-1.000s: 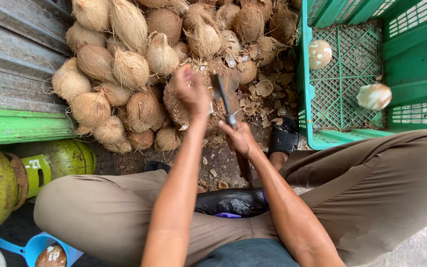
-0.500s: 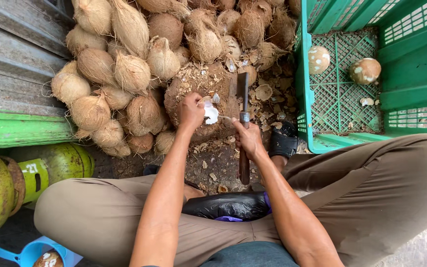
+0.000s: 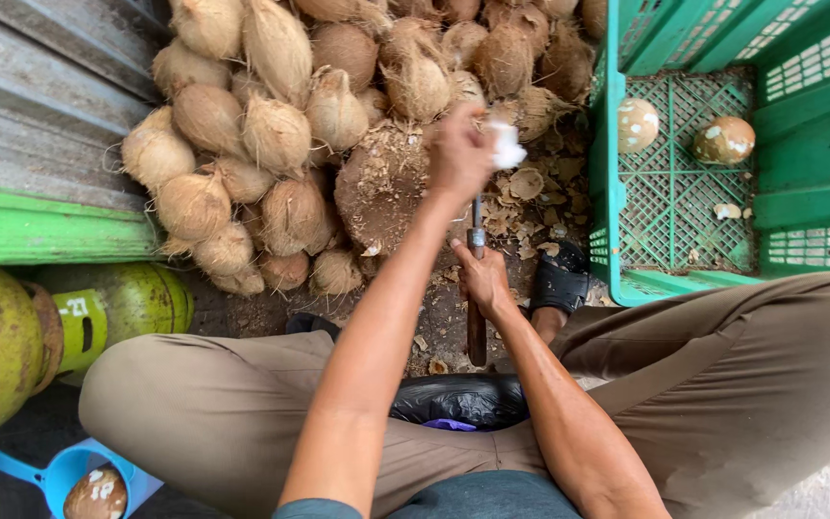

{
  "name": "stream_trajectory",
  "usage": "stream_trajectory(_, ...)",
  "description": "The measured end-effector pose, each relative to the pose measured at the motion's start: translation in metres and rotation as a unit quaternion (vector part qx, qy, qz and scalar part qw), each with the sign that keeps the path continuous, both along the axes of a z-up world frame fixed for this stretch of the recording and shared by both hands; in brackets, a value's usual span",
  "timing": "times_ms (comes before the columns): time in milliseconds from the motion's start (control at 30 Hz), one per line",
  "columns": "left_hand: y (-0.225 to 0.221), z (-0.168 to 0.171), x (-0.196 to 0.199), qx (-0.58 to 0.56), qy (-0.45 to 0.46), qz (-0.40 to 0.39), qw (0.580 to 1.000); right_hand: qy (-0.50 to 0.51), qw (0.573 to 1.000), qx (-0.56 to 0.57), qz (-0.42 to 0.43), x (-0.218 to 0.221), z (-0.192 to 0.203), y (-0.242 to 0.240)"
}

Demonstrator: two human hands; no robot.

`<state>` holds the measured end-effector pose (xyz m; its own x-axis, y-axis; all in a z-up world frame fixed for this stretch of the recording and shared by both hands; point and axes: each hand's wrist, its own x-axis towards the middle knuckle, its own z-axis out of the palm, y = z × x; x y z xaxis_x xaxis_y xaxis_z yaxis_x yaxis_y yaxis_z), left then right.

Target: The person sits on the ground and uses a machete to peel the husk off coconuts. They repeatedly strike the coconut against a wooden stump to remove the outer layer, then place the peeled coconut into a green crate.

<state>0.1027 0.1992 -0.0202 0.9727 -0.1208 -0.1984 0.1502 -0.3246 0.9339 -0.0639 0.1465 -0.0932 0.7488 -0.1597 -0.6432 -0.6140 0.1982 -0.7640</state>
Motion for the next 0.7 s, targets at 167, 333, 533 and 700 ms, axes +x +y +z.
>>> stream_trajectory(167, -0.011, 0.005, -0.027, 0.022, -0.158, -0.037, 0.987, -0.058, 0.998, -0.007, 0.009, 0.0, 0.006, 0.006)
stream_trajectory(333, 0.103, -0.038, -0.025, 0.065, -0.253, 0.268, 0.927, -0.078, 0.986, -0.078, 0.128, 0.009, 0.03, 0.018)
stream_trajectory(533, 0.235, -0.087, -0.046, 0.23, -0.106, 0.413, 0.875, 0.006, 0.955, -0.054, 0.292, 0.017, 0.041, 0.025)
stream_trajectory(700, 0.265, -0.089, -0.032, 0.246, -0.131, 0.373, 0.885, 0.027, 0.975, -0.095, 0.2, 0.032, 0.042, 0.002)
